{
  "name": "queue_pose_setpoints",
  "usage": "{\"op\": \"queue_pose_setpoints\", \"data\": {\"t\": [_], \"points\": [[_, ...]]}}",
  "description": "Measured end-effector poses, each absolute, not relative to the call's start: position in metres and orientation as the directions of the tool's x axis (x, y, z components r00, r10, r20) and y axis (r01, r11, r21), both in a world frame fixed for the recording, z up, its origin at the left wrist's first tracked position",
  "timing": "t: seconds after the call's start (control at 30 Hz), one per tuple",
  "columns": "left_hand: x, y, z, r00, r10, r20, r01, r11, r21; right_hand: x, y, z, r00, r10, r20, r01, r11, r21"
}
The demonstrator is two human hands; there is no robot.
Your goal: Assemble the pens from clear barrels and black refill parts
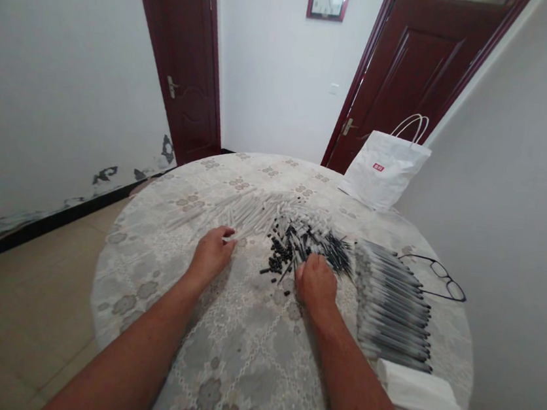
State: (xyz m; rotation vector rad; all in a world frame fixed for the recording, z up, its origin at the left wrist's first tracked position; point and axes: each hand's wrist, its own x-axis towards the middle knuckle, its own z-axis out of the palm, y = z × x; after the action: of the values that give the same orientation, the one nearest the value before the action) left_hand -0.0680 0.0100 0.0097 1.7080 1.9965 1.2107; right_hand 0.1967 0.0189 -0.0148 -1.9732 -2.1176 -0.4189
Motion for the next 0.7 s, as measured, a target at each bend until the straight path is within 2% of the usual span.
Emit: {"op": "queue_pose_setpoints", "data": {"t": [0.17, 0.37, 0.6, 0.7], "points": [[-0.062, 0.022, 0.012, -0.217, 0.935, 0.282, 0.87, 0.054, 0.49, 0.204, 0.023, -0.014, -0.11, 0.857, 0.504, 0.99, 0.141, -0.024], [-0.057, 0.039, 0.006, -0.154, 0.957, 0.244, 0.959, 0.086, 0.269, 0.21, 0.025, -0.014, -0.197, 0.806, 0.559, 0.936, 0.324, -0.136], [-0.061, 0.036, -0.002, -0.123, 0.968, 0.219, 0.976, 0.078, 0.204, 0.21, 0.022, -0.012, -0.18, 0.822, 0.541, 0.939, 0.307, -0.153], [-0.059, 0.03, 0.003, -0.09, 0.955, 0.284, 0.958, 0.005, 0.287, 0.208, 0.023, -0.012, -0.104, 0.849, 0.519, 0.916, 0.285, -0.282]]}}
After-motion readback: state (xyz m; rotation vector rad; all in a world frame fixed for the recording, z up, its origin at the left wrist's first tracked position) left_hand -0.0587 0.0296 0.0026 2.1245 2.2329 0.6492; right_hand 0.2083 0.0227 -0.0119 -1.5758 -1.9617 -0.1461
